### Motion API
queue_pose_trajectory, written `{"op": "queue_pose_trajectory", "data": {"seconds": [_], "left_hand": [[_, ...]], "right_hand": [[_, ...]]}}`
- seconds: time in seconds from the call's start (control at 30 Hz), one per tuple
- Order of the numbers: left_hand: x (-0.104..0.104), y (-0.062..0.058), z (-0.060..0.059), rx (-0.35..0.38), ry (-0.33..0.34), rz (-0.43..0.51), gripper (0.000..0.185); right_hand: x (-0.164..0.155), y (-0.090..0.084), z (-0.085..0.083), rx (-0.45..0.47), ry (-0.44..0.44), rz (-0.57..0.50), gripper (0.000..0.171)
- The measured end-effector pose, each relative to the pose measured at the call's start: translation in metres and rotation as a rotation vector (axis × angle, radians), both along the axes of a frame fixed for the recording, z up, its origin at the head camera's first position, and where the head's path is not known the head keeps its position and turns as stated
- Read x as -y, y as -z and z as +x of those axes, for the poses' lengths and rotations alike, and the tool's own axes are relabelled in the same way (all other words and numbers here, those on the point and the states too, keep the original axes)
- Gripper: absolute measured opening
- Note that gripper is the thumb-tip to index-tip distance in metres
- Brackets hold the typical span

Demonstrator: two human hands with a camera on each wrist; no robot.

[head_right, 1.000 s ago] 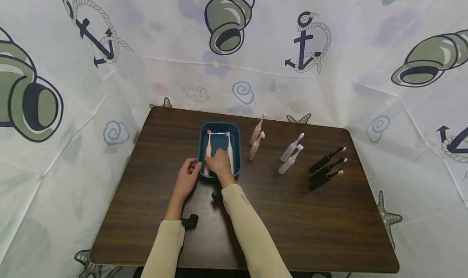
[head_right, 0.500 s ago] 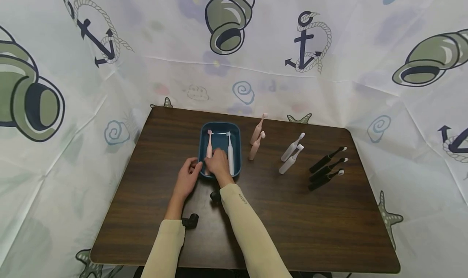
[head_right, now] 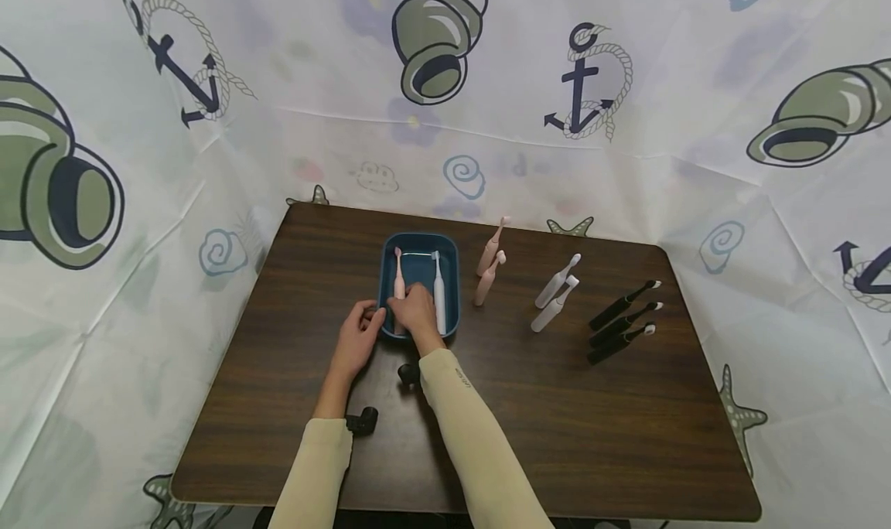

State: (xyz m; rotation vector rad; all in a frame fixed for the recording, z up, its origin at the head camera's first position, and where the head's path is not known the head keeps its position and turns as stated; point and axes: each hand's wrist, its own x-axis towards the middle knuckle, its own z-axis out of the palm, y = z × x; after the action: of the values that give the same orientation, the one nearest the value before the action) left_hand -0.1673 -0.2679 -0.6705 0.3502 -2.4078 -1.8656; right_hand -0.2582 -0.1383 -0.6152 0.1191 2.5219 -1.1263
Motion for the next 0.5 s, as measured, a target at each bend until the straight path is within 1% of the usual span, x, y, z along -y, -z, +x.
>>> {"op": "queue_pose_trajectory", "data": {"seconds": [0.13, 0.17, 0.27, 0.4, 0.5], "left_hand": [[-0.001, -0.001, -0.001, 0.001, 0.004, -0.004, 0.055], [-0.001, -0.001, -0.001, 0.002, 0.005, -0.004, 0.055], [-0.001, 0.000, -0.001, 0.007, 0.007, -0.006, 0.057], [-0.001, 0.000, 0.000, 0.006, 0.006, -0.007, 0.058], [0.000, -0.001, 0.000, 0.003, 0.002, -0.006, 0.055]], "right_hand": [[-0.001, -0.004, 0.003, 0.009, 0.041, -0.043, 0.048], [0.000, -0.010, 0.006, 0.020, 0.052, -0.061, 0.048], [-0.001, -0.011, 0.008, 0.015, 0.067, -0.071, 0.049], [-0.003, -0.015, 0.010, -0.008, 0.073, -0.076, 0.048], [-0.005, -0.019, 0.012, -0.045, 0.074, -0.077, 0.047]]}}
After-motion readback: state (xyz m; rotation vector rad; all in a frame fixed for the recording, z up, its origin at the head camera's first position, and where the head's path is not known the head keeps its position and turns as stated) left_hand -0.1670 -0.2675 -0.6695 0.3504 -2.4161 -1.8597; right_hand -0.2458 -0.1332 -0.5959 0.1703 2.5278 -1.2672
